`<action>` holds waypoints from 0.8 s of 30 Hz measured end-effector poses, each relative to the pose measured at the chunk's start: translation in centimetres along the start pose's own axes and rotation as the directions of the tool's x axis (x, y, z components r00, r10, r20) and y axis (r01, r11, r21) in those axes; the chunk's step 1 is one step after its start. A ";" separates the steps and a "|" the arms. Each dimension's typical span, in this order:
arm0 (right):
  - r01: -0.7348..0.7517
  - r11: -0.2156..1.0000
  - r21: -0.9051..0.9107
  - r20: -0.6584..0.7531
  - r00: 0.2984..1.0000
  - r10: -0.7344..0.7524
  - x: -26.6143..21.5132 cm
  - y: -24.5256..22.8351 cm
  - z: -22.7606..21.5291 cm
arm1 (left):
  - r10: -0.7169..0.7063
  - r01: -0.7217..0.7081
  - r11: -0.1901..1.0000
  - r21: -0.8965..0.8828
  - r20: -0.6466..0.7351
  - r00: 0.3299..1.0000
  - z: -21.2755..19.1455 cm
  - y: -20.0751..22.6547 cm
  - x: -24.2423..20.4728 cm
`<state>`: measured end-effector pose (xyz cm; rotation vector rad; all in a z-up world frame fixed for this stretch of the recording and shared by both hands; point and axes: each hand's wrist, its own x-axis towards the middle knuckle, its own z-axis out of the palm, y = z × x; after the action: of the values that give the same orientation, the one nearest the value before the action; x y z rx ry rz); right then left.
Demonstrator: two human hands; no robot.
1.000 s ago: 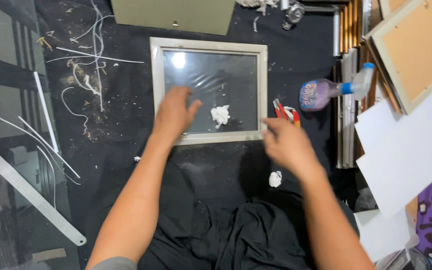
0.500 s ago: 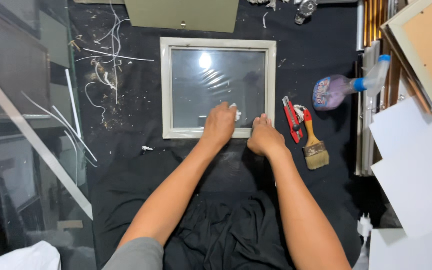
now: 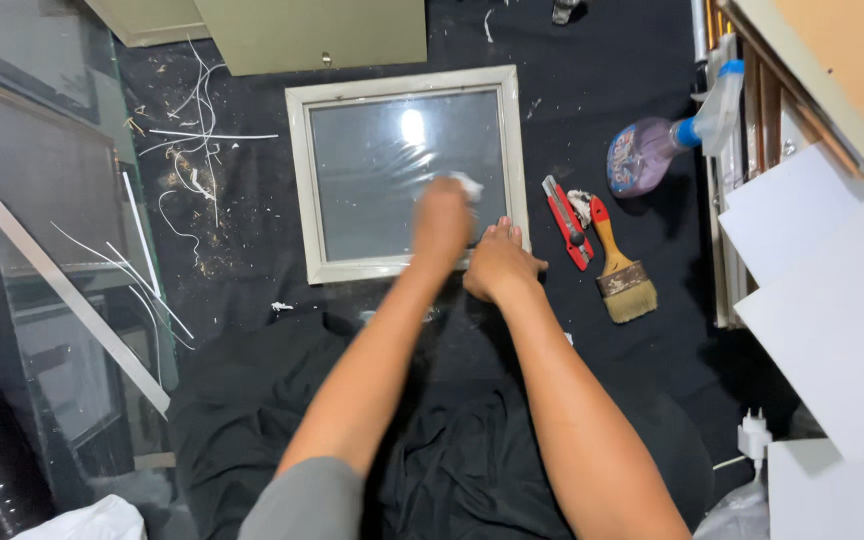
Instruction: The person removes the back panel of a picture frame using a small tool, removes a piece of protective paper and a clear sheet, and then cleans the glass within the frame using a brush, spray cleaner, and a cloth.
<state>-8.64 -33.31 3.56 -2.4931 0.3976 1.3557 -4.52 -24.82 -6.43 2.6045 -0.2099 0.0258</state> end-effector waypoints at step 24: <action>-0.043 0.999 -0.015 0.097 0.994 0.044 -3.2 -1.4 -2.8 | 0.101 -0.107 0.969 -0.221 -0.037 0.994 -0.6 5.1 4.0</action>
<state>-7.68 -32.68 7.92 -2.4303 0.4252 1.4937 -1.32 -29.39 -3.12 2.3666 -0.3212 0.0690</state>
